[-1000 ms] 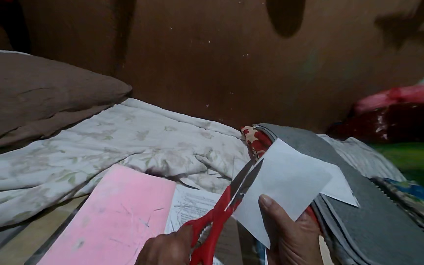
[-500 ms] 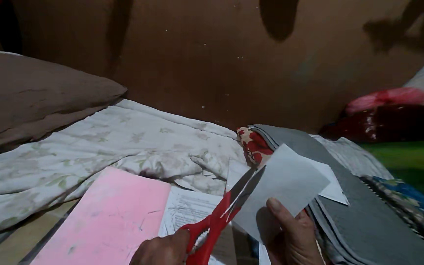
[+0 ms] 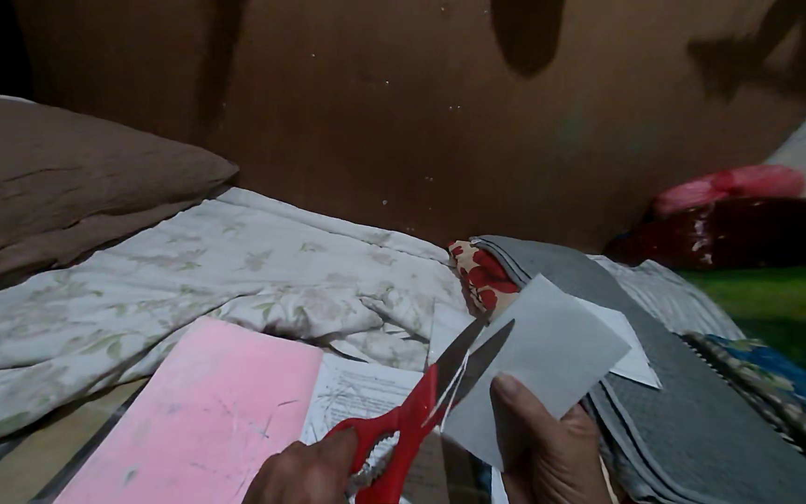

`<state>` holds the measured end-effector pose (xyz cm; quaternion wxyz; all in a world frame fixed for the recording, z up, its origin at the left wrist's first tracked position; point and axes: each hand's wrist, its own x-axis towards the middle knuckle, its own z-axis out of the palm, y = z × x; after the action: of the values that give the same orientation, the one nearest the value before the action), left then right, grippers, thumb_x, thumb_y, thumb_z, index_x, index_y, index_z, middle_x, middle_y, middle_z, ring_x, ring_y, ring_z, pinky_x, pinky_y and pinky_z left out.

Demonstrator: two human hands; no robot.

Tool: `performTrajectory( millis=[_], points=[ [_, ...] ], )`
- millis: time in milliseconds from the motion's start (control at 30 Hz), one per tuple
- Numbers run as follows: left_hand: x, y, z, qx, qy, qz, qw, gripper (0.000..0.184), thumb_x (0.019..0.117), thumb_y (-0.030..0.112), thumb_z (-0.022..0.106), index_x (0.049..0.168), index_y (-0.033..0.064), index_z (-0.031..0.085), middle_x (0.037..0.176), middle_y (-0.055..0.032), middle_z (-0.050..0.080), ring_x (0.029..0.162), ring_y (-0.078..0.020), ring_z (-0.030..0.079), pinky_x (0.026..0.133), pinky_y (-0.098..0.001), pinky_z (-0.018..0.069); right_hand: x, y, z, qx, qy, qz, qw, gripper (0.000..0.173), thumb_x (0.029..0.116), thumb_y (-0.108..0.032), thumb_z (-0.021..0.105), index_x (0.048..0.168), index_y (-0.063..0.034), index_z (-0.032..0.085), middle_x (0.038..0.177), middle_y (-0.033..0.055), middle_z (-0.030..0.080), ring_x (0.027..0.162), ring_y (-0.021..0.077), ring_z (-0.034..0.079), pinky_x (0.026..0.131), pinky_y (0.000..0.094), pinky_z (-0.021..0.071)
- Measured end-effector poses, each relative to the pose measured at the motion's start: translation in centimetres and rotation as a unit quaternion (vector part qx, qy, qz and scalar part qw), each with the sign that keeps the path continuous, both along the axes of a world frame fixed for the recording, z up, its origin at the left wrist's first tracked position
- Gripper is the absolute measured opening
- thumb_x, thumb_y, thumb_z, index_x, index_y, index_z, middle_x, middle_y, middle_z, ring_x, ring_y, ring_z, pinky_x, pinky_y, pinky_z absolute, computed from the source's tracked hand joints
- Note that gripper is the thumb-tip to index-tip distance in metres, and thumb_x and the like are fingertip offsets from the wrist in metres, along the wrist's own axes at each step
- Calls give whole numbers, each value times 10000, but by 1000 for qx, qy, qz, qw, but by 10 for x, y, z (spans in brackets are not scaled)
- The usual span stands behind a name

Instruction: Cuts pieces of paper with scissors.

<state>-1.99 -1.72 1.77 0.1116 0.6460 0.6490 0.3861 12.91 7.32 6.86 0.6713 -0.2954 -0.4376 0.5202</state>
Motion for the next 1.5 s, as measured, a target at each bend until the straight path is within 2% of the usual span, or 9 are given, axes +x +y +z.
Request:
performTrajectory(
  millis=[300,600,800,1300,1400,1500],
  points=[
    [0,-1,4,-17,-11,6,1000,281,867,158,719,934,-111,671,752,-259,682,682,-449,688,611,-582,532,-4,-1,-1,10,3,-9,1000,223,871,187,549,929,-20,609,744,11,745,659,65,730,624,226,633],
    [-1,-2,3,1,-6,14,1000,251,845,132,710,906,-107,661,711,-250,656,644,-438,667,573,-570,513,-7,-2,-3,-1,-17,-5,1000,223,843,194,576,903,-17,618,726,15,740,647,69,727,617,226,630],
    [-1,-2,5,-10,-16,18,1000,275,867,166,711,911,-102,666,707,-248,654,647,-435,667,580,-567,516,-7,-2,-4,-1,-13,3,1000,221,846,200,569,892,-9,624,728,25,743,647,77,728,622,231,632],
    [3,-2,2,-1,-7,15,1000,236,924,120,663,900,-115,672,702,-256,656,649,-436,680,589,-559,532,-8,-4,-2,-9,-21,-5,1000,217,858,192,564,893,-14,622,720,22,740,639,76,727,611,233,631],
    [4,-3,4,-9,-18,14,1000,232,923,109,663,903,-122,671,715,-270,658,663,-447,681,608,-574,534,-8,-3,-3,-7,-22,-6,1000,212,854,189,569,893,-13,625,721,24,742,639,78,728,610,237,632],
    [3,-2,2,-2,-28,12,1000,238,909,125,674,895,-113,672,694,-252,651,632,-425,667,583,-561,523,-8,-4,-4,-5,-28,-4,1000,213,853,182,570,900,-20,621,722,11,739,646,64,724,618,228,629]
  ],
)
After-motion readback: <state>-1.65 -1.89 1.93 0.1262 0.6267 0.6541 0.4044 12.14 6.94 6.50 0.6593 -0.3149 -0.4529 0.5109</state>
